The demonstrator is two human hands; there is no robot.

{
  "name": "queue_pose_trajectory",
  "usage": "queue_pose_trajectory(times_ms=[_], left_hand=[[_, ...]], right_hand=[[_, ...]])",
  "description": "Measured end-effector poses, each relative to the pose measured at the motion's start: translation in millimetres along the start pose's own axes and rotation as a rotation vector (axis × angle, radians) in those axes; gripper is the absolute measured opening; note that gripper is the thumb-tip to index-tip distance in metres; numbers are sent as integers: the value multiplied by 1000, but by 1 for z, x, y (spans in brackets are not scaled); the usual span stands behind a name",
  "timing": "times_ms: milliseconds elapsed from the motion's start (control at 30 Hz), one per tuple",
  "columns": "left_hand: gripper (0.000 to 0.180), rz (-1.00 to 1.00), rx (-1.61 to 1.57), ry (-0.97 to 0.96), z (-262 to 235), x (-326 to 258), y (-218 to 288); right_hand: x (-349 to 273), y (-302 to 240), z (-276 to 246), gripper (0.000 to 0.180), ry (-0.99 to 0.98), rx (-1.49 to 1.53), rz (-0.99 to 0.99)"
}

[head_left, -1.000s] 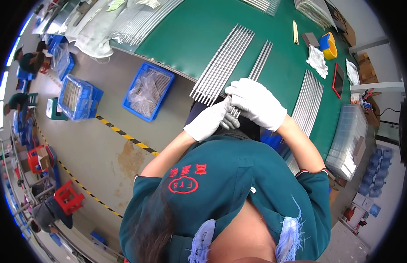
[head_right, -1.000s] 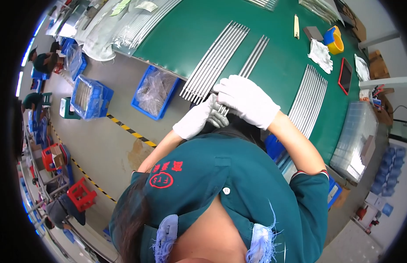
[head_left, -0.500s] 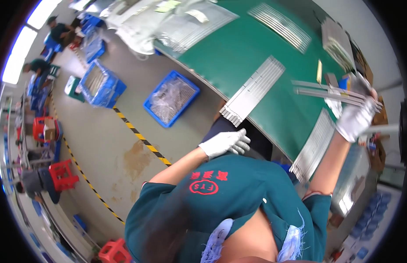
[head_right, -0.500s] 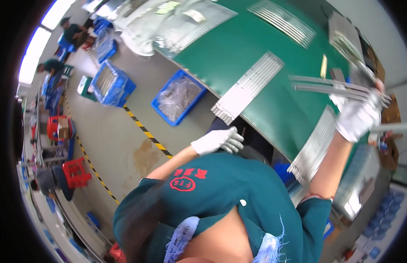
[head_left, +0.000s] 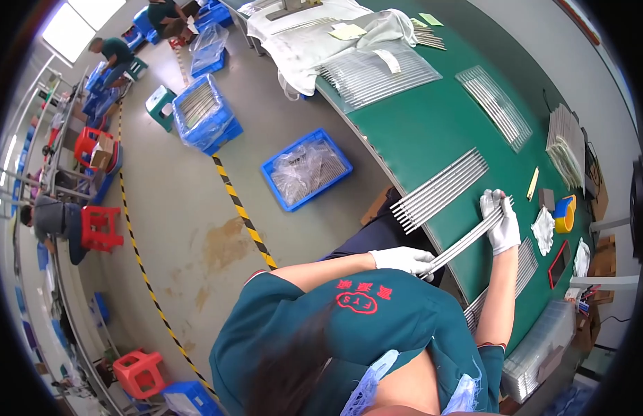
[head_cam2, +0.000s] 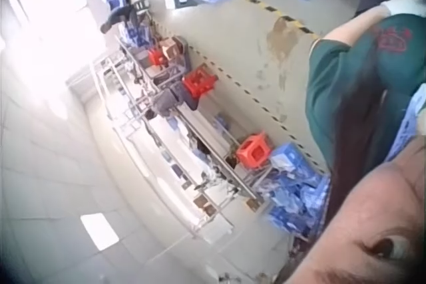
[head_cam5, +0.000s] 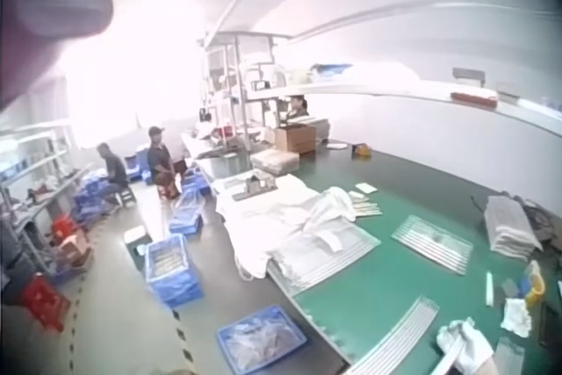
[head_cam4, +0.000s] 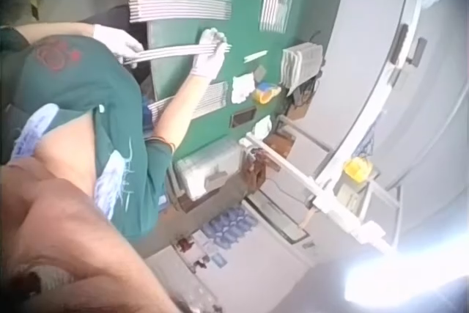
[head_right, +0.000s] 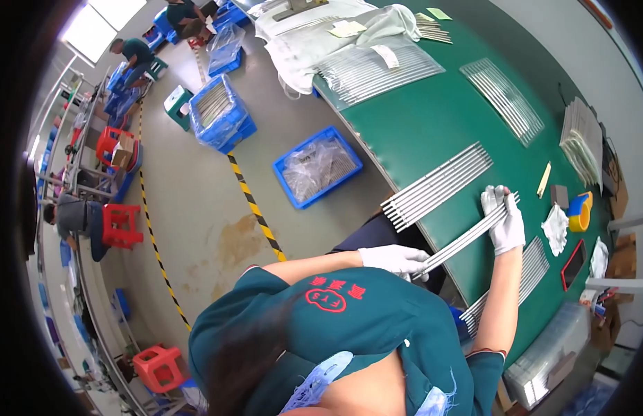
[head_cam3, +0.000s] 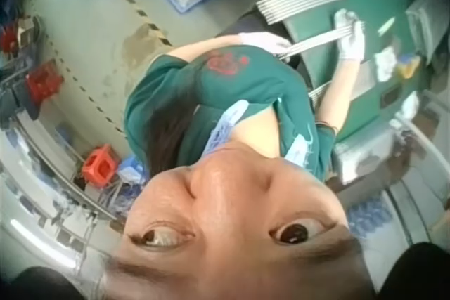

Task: Sorting and aligning thin metal rods on a manufacturing workbench.

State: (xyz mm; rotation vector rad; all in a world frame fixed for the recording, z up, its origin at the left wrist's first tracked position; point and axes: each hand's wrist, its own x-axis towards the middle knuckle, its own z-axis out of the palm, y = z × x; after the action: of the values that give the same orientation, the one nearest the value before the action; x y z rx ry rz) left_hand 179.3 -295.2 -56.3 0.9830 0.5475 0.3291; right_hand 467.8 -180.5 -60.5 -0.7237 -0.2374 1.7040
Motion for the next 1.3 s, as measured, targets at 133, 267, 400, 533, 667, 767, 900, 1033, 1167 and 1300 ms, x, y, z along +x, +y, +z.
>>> queue_pose_trajectory(times_ms=[133,267,400,533,667,767,900,1033,1167,1300], left_hand=[[21,-68,50,36,-1,4,5],[11,-102,-151,96,5,-1,9],[9,-160,-216,43,4,5,8],[18,-153,-193,64,3,4,4],[42,-200,-114,98,-4,-10,7],[53,-179,-89,135,-20,-27,6],[56,-160,-226,248,-34,-47,14],[57,-42,-444,252,-43,-52,6],[60,-31,-449,248,-35,-51,10],[56,-50,-425,255,-30,-49,7]], right_hand=[[-3,-7,19,48,173,-674,-92],[-29,-9,46,66,392,-2070,-493],[-47,31,52,61,-111,-2144,-743],[-52,61,74,64,-454,-2370,-774],[-57,64,89,69,-442,-2470,-600],[-63,60,74,65,-453,-2456,-723],[-63,59,75,64,-459,-2351,-782],[-43,82,107,64,-562,-2297,-820],[-9,108,114,69,-537,-2360,-901],[-6,112,114,69,-526,-2432,-814]])
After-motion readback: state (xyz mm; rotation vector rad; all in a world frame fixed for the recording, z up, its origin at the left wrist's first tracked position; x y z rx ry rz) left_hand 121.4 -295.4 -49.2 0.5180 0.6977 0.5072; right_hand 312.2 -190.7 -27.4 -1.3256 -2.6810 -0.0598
